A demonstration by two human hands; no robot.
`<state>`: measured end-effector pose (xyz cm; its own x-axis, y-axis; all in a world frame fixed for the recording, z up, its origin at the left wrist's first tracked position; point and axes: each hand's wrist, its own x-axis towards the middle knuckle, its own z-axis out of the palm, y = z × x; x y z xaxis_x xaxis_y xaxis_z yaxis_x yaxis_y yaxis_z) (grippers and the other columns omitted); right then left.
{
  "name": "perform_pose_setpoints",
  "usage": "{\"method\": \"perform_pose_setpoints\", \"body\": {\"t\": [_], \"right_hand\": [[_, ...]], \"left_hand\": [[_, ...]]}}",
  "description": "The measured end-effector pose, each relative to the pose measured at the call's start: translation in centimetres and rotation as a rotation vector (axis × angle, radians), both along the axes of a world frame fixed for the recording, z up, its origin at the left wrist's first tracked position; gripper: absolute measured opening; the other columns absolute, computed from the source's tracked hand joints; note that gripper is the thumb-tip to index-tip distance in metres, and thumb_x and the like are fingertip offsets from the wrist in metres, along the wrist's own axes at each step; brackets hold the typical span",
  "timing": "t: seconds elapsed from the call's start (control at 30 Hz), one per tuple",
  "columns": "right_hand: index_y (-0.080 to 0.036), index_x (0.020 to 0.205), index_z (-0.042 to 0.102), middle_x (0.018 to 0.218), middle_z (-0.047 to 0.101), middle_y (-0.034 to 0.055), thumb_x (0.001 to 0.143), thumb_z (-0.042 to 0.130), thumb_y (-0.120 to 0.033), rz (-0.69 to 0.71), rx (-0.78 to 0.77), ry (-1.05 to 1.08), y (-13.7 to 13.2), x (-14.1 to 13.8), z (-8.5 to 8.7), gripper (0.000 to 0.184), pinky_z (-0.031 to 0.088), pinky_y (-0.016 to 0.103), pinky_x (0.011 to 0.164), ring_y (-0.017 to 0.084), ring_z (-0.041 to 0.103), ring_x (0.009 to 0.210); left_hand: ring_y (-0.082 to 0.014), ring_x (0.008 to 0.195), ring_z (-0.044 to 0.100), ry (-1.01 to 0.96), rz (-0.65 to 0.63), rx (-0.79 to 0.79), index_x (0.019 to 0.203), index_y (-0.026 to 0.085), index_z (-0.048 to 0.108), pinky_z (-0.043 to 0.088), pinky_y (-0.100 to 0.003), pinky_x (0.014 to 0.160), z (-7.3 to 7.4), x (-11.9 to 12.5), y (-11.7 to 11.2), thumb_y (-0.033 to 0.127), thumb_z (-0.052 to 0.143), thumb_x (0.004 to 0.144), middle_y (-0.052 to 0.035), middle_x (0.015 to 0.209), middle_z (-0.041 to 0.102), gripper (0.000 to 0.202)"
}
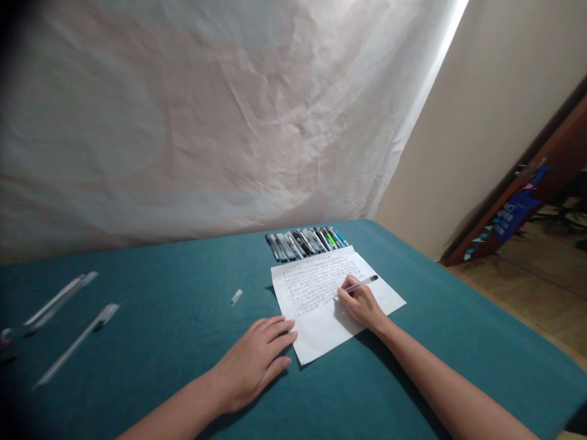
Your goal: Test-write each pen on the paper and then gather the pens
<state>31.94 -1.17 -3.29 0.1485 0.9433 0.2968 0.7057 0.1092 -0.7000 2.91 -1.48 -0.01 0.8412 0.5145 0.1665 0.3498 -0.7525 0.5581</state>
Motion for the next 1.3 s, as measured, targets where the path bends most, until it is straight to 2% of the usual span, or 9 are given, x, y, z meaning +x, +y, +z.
{"method": "perform_pose_setpoints", "body": {"t": [0.47, 1.3], "right_hand": [[-0.019, 0.060, 0.046, 0.058, 0.050, -0.0016, 0.074, 0.046, -0.025, 0.005, 0.050, 0.006, 0.27, 0.29, -0.63, 0.015, 0.036, 0.024, 0.054, 0.012, 0.046, 0.054], [-0.019, 0.061, 0.046, 0.058, 0.048, -0.0020, 0.073, 0.047, -0.023, 0.013, 0.063, 0.015, 0.21, 0.35, -0.57, 0.013, 0.036, 0.024, 0.053, 0.012, 0.045, 0.054]], "left_hand": [[-0.0227, 0.120, 0.034, 0.149, -0.003, 0.158, 0.122, 0.025, 0.043, 0.026, -0.042, 0.099, 0.16, 0.17, -0.07, 0.037, 0.037, 0.086, -0.0053, 0.131, 0.042, 0.039], [-0.0226, 0.121, 0.034, 0.168, -0.003, 0.153, 0.122, 0.025, 0.043, 0.026, -0.043, 0.099, 0.32, 0.30, -0.06, 0.037, 0.037, 0.086, -0.0053, 0.131, 0.041, 0.039]]}}
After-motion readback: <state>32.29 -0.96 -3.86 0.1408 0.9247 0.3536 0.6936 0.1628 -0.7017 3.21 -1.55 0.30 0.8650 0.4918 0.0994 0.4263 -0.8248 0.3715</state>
